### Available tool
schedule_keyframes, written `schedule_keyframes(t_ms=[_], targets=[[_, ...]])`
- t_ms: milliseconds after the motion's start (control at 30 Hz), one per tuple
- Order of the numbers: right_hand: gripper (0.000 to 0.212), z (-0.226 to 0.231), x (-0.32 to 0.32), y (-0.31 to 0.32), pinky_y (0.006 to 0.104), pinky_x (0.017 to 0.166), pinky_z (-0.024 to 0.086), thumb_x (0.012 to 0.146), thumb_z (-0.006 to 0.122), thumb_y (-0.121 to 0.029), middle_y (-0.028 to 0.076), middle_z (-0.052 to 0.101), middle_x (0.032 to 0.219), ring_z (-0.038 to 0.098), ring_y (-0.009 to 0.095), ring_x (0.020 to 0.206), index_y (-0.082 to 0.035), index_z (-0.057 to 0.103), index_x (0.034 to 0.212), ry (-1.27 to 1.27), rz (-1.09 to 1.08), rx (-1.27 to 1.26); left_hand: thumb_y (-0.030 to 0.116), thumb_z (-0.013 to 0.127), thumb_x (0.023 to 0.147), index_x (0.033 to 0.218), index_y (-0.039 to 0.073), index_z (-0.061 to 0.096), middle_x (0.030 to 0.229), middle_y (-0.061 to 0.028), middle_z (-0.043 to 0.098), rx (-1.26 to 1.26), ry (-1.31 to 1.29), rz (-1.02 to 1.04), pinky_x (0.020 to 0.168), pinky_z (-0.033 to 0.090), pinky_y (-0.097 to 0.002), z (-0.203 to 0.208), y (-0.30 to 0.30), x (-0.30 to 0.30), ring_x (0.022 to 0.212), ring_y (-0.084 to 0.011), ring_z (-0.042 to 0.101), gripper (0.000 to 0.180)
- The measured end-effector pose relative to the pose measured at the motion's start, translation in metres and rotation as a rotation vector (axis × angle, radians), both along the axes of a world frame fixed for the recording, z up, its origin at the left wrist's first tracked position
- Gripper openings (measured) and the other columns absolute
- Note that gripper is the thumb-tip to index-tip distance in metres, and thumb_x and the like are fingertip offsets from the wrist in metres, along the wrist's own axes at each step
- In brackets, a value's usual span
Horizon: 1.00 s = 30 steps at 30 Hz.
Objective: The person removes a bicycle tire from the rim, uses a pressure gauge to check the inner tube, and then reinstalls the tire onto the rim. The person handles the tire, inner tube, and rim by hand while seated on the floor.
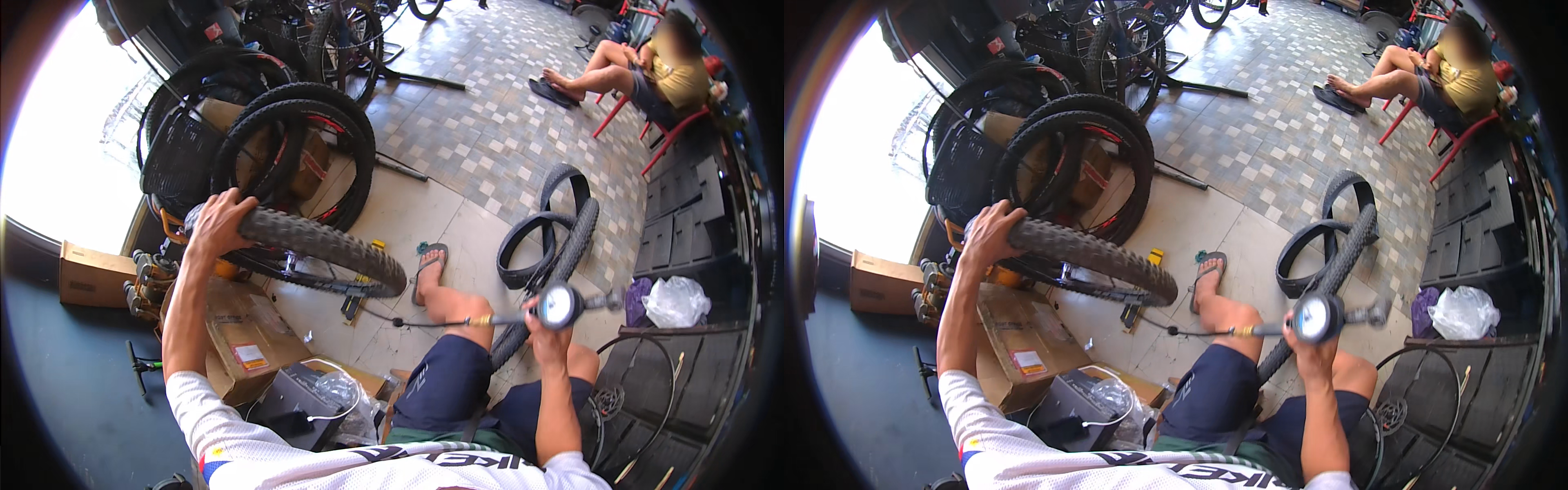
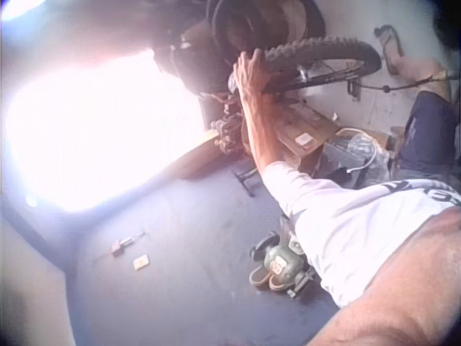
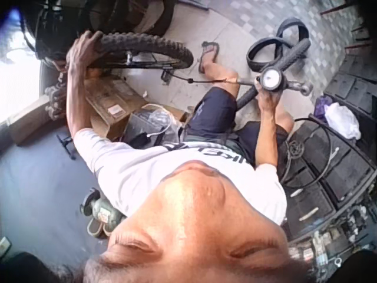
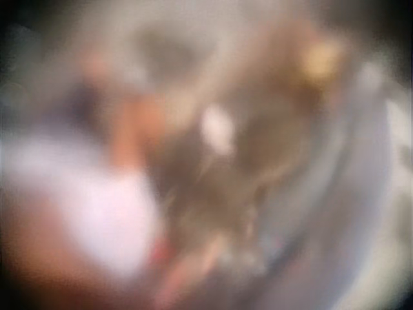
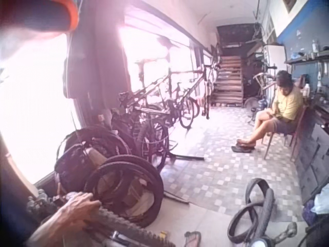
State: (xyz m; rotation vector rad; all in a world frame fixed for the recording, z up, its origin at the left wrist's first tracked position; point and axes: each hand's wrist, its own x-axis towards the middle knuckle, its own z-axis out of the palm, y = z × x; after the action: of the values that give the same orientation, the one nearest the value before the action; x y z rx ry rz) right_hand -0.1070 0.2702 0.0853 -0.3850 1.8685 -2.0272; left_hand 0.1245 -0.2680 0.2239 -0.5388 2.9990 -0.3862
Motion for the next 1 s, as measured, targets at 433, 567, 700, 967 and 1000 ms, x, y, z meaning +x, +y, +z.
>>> schedule_keyframes(t_ms=[433,567,700,967,1000], targets=[[0.037,0.208,-0.119,0.073,0.0322,0.090,0.050,0.085,0.083,-0.013,0.005,0.072,0.111,0.065,0.014,0.091,0.001,0.068,0.117,1.085,-0.880,-0.110,0.025,0.090,0.069,0.123,0.006,0.062,0.108,-0.0162,0.065,0.041,0.699,0.332,0.088,0.052,-0.0439,0.104,0.029,0.123,0.100,-0.0341,0.067,0.064],[0.043,0.274,-0.164,0.174,0.0344,0.094,0.051,0.086,0.082,-0.012,0.006,0.072,0.112,0.068,0.017,0.093,0.002,0.065,0.123,1.188,-1.157,0.210,0.037,0.091,0.065,0.117,0.009,0.064,0.104,-0.0147,0.064,-0.007,0.709,0.415,0.087,0.053,-0.0450,0.071,0.009,0.102,0.101,-0.0326,0.065,0.064],[0.042,0.278,-0.168,0.230,0.0371,0.094,0.051,0.087,0.081,-0.012,0.007,0.071,0.112,0.067,0.019,0.095,0.002,0.065,0.123,1.087,-1.045,0.186,0.041,0.091,0.065,0.123,0.013,0.063,0.114,-0.0152,0.061,0.003,0.604,0.527,0.091,0.052,-0.0488,0.006,-0.023,0.062,0.111,-0.0354,0.061,0.071],[0.039,0.266,-0.155,0.262,0.0425,0.096,0.051,0.088,0.078,-0.011,0.009,0.069,0.112,0.066,0.024,0.099,0.002,0.063,0.123,0.924,-0.881,0.135,0.036,0.087,0.075,0.141,0.025,0.050,0.133,-0.0137,0.058,-0.032,0.509,0.875,0.102,0.045,-0.0558,-0.087,-0.097,0.022,0.128,-0.0358,0.053,0.077],[0.039,0.266,-0.154,0.267,0.0432,0.096,0.051,0.089,0.078,-0.011,0.009,0.069,0.112,0.066,0.024,0.100,0.002,0.063,0.123,0.914,-0.875,0.139,0.035,0.086,0.076,0.143,0.026,0.047,0.135,-0.0133,0.058,0.044,0.448,0.914,0.104,0.043,-0.0578,-0.086,-0.108,0.018,0.131,-0.0359,0.052,0.078]])
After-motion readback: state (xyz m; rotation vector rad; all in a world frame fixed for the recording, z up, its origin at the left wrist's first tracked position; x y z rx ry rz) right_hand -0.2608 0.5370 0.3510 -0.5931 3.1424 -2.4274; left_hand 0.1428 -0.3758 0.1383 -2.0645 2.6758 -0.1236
